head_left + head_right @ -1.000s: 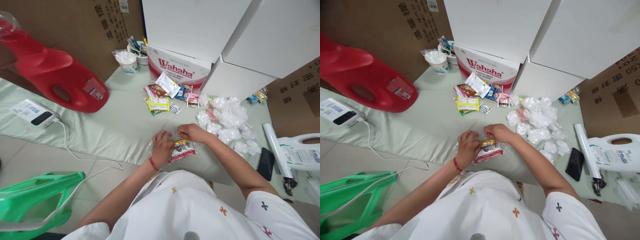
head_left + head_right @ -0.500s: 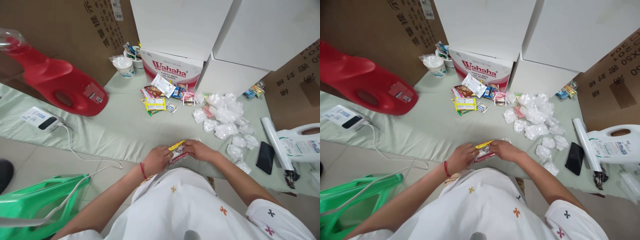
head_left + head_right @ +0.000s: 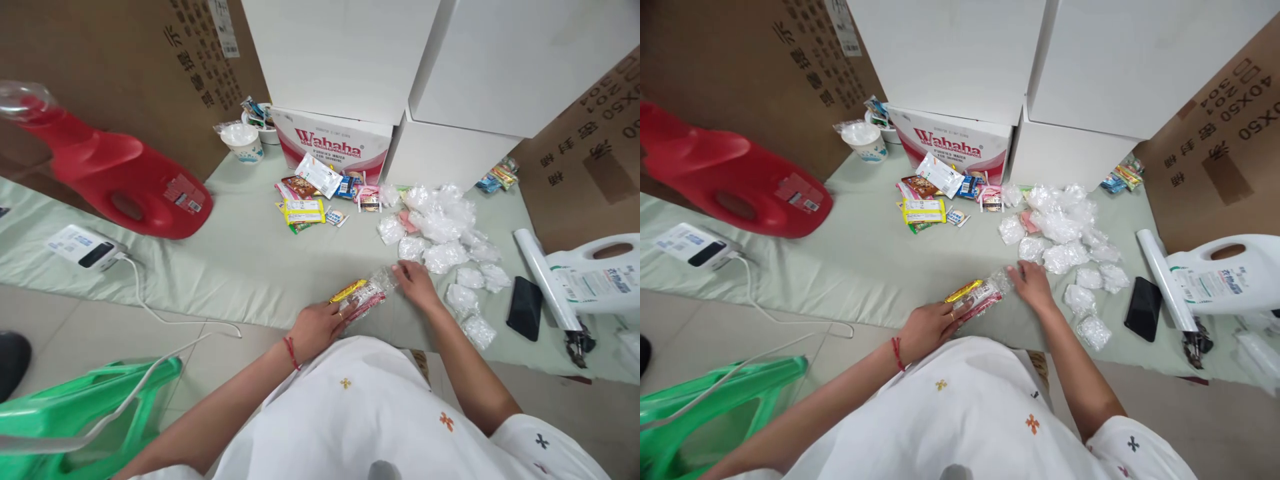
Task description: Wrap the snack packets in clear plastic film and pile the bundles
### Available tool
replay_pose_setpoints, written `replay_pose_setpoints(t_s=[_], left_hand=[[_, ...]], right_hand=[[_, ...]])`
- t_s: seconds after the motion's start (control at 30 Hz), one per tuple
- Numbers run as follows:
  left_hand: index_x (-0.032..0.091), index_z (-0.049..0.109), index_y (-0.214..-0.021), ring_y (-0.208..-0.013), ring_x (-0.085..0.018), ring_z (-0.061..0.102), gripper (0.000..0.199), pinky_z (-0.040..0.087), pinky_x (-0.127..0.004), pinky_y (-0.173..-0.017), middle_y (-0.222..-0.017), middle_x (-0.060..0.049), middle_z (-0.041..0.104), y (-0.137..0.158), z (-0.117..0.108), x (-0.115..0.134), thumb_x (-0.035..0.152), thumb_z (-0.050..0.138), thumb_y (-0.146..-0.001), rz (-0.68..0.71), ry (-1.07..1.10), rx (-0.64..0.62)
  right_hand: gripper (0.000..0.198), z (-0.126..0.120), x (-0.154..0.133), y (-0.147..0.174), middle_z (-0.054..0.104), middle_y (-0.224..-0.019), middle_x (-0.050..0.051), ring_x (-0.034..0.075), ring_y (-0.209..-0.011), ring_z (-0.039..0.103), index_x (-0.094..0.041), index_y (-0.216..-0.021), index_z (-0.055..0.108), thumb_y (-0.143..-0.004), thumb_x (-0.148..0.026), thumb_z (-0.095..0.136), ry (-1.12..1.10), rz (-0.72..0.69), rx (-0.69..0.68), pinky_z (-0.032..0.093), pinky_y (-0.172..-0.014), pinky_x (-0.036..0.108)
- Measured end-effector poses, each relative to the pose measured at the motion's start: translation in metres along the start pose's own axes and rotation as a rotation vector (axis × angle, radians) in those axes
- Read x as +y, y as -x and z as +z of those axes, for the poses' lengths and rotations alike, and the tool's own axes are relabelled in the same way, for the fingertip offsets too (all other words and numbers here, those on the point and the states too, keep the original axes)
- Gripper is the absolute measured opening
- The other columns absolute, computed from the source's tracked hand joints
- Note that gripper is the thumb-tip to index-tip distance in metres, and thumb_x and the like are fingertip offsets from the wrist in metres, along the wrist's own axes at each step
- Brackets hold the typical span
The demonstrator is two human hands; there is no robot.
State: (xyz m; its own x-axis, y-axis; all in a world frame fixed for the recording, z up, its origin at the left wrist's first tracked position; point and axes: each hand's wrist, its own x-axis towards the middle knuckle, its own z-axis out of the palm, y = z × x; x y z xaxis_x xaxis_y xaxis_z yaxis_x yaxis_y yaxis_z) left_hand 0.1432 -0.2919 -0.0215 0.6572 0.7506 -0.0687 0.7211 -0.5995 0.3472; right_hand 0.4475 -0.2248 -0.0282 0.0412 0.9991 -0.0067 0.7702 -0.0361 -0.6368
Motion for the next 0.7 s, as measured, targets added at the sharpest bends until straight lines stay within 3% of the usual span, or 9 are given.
replay_pose_setpoints(t_s=[0.1,0.2,0.33,0.53,0.63,0.7], left_hand=[[0.030,0.051,-0.150,-0.087,-0.021,0.068,0.045,0.050,-0.031,-0.070,-0.099,-0.006,0.073,0.002,0.002,0.001,0.036,0.038,-0.107,-0.016,-0.025,0.016],[0.031,0.052,-0.150,-0.087,-0.022,0.067,0.045,0.050,-0.032,-0.070,-0.097,-0.006,0.072,0.003,0.005,0.002,0.035,0.041,-0.107,-0.028,-0.038,0.028],[0.030,0.054,-0.148,-0.086,-0.022,0.066,0.044,0.051,-0.032,-0.070,-0.096,-0.006,0.072,0.001,0.008,0.006,0.034,0.042,-0.106,-0.033,-0.040,0.036],[0.029,0.063,-0.133,-0.088,-0.022,0.065,0.035,0.052,-0.032,-0.074,-0.096,-0.006,0.070,0.001,-0.001,0.002,0.036,0.042,-0.106,-0.007,0.080,0.055],[0.028,0.050,-0.147,-0.092,-0.021,0.065,0.046,0.054,-0.032,-0.079,-0.105,-0.007,0.068,0.021,-0.007,-0.012,0.033,0.048,-0.101,0.107,0.243,0.108],[0.027,0.038,-0.155,-0.102,-0.023,0.064,0.061,0.056,-0.035,-0.086,-0.117,-0.010,0.065,0.041,-0.007,-0.021,0.024,0.049,-0.096,0.138,0.336,0.212]], right_hand=[[0.027,0.011,-0.014,-0.007,0.064,-0.082,0.006,0.023,-0.085,0.055,-0.018,-0.085,0.071,-0.087,-0.045,0.067,0.046,-0.086,-0.125,0.041,-0.091,0.039],[0.020,0.006,-0.025,-0.010,0.060,-0.080,0.003,0.019,-0.079,0.055,-0.019,-0.078,0.067,-0.089,-0.035,0.062,-0.108,-0.115,-0.143,0.042,-0.082,0.033],[0.021,0.004,-0.045,0.003,0.057,-0.074,0.000,0.016,-0.068,0.052,-0.021,-0.084,0.064,-0.096,-0.037,0.057,-0.214,-0.100,-0.113,0.041,-0.067,0.028],[0.017,0.051,-0.082,0.049,0.066,-0.102,0.008,0.019,-0.083,0.060,-0.020,-0.098,0.066,-0.100,-0.017,0.049,0.090,-0.351,-0.327,0.046,-0.075,0.029],[0.020,0.059,-0.082,0.053,0.065,-0.105,0.010,0.020,-0.091,0.061,-0.019,-0.106,0.063,-0.103,-0.018,0.043,0.028,-0.417,-0.342,0.048,-0.080,0.031],[0.020,0.056,-0.077,0.050,0.066,-0.106,0.009,0.021,-0.094,0.061,-0.020,-0.109,0.061,-0.104,-0.018,0.041,-0.067,-0.442,-0.321,0.048,-0.084,0.033]])
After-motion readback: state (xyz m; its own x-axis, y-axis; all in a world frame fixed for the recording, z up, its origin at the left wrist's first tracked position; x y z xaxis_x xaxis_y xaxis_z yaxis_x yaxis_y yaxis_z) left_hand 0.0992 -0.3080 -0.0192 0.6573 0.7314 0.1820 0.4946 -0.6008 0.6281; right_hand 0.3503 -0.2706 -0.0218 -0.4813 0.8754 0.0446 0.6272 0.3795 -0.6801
